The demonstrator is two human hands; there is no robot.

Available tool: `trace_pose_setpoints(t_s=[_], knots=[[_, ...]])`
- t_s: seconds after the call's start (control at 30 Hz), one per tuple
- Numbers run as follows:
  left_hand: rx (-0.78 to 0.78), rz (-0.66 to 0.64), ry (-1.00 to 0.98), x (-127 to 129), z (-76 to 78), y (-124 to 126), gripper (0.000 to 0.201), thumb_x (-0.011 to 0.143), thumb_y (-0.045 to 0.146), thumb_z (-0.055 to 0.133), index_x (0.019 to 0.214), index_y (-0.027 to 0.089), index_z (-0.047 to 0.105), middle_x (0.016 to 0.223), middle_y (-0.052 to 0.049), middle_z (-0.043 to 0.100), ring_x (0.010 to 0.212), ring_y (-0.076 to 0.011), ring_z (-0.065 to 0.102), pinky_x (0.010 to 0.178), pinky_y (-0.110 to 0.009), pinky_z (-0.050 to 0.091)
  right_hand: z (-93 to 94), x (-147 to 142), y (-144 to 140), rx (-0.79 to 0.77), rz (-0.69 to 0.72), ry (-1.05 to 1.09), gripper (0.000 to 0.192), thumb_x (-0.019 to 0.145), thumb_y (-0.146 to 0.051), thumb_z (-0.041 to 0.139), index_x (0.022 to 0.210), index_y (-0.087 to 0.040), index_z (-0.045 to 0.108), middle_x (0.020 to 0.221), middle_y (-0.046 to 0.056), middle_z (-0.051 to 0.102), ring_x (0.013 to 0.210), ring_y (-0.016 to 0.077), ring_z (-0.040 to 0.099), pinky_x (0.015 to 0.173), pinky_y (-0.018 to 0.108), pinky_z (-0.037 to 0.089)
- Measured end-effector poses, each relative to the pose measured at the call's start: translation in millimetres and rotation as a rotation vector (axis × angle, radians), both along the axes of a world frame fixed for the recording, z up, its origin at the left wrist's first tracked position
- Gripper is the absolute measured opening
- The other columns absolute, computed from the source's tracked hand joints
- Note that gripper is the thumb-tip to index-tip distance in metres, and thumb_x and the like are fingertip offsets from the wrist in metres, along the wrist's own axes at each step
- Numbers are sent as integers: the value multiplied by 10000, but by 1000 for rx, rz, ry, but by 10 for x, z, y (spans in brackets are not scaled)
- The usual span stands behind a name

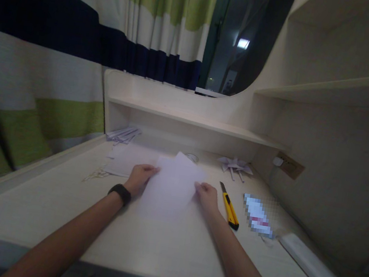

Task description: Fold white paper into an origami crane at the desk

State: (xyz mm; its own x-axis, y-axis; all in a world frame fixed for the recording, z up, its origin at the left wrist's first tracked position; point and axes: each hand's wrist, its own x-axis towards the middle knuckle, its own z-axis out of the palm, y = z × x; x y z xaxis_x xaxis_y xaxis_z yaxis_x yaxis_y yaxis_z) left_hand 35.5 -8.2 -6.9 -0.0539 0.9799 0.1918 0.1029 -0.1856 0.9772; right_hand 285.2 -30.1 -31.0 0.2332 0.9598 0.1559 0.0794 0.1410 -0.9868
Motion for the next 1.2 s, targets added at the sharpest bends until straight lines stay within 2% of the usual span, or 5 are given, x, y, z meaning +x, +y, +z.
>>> trace_pose_setpoints(t_s=[0.2,0.5,0.77,0.97,1.2], knots=[[69,284,147,-386,-49,236,453,604,542,690,726,105,690,633,-48,649,610,-178,555,516,-244,375,-100,291,166,132,-373,-309,387,809,-563,394,796,-193,502,645,26,564,595,180,516,531,277,390],[83,428,650,-876,-98,624,407,719,520,611,846,150,723,879,-131,716,849,-283,631,726,-336,441,-176,483,278,140,-403,-497,400,820,-512,415,825,-153,591,744,93,629,688,223,550,631,304,385],[178,577,818,-842,-39,556,558,793,448,574,1230,102,571,1183,-181,614,1080,-337,558,884,-406,414,-80,487,193,50,-460,-721,415,875,-456,373,899,-134,634,776,130,669,724,244,583,670,309,356],[241,140,786,-203,74,213,388,872,382,448,1068,133,671,1019,-126,694,907,-256,646,843,-335,444,10,410,138,114,-486,-697,446,881,-483,366,887,-130,638,745,123,666,684,234,573,649,298,344],[410,-223,703,738,86,-231,511,881,478,428,1240,133,542,1313,-143,524,1259,-289,418,1052,-406,295,138,247,-7,300,-522,-366,523,851,-601,375,895,-134,608,665,67,624,597,188,531,565,264,364]])
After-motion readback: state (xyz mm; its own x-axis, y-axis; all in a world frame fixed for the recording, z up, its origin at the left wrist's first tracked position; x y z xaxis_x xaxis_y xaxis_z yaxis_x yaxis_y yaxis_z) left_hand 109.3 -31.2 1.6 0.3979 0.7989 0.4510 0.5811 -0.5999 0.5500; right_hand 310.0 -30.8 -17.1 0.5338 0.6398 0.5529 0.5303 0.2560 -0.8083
